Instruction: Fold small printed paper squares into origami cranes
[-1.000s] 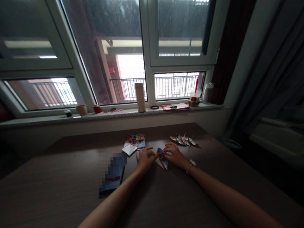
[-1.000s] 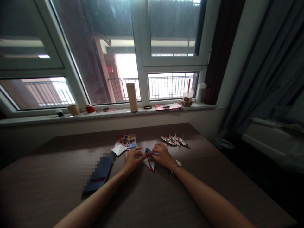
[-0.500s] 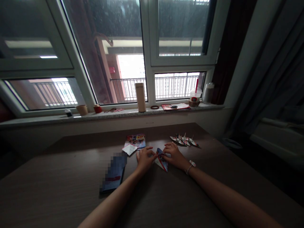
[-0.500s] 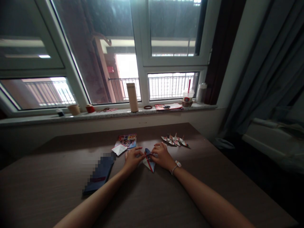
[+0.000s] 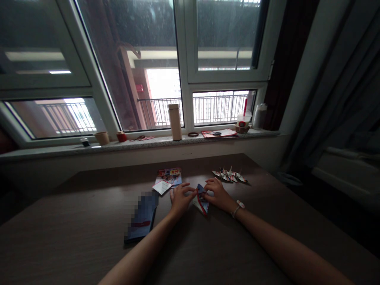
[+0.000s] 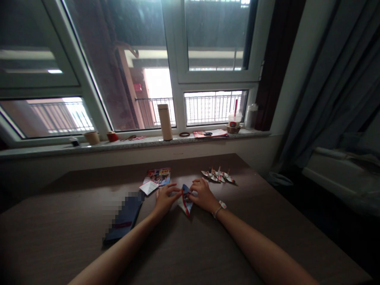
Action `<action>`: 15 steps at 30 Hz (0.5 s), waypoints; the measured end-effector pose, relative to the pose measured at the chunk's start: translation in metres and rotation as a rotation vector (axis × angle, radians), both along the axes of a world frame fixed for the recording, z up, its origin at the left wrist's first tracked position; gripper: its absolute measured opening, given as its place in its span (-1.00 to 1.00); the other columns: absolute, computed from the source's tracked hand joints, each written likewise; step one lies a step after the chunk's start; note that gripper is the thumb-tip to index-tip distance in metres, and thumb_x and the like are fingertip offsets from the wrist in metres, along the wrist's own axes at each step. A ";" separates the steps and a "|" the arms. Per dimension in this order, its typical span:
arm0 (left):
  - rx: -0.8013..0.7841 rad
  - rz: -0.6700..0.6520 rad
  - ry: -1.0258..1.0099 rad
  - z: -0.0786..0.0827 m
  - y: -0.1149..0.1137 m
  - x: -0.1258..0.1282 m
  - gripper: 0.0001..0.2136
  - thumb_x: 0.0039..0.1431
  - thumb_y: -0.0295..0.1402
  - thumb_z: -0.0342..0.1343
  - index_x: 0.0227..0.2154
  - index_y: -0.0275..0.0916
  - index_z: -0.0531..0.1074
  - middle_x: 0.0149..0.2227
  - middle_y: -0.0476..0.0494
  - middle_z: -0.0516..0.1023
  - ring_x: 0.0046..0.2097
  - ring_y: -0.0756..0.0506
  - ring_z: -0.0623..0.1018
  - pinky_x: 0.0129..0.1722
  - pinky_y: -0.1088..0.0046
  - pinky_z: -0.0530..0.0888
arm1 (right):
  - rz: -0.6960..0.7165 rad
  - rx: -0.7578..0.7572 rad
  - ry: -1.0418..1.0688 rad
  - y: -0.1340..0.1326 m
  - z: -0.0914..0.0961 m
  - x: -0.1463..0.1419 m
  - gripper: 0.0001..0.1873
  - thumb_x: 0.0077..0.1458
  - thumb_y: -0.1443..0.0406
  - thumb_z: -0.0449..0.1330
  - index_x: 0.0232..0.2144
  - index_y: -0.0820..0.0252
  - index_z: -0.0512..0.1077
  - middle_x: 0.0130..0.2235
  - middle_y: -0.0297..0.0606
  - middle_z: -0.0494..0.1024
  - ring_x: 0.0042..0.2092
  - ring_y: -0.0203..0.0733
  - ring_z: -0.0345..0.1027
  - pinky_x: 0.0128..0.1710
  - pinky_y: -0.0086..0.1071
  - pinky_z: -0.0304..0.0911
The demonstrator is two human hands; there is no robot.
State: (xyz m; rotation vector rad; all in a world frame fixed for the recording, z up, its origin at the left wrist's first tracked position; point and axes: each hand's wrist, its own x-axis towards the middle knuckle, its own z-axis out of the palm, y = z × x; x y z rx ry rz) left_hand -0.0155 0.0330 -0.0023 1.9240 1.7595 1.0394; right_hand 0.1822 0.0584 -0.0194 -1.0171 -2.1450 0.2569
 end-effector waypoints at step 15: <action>0.061 0.028 -0.034 0.002 -0.001 0.002 -0.92 0.07 -0.27 0.24 -0.36 -0.01 0.61 0.05 -0.05 0.51 0.14 -0.24 0.39 0.22 -0.03 0.13 | 0.026 0.003 0.026 0.000 0.000 0.000 -0.92 0.00 0.29 0.32 -0.46 0.12 0.47 -0.24 -0.29 0.59 0.10 0.01 0.27 0.24 0.07 -0.14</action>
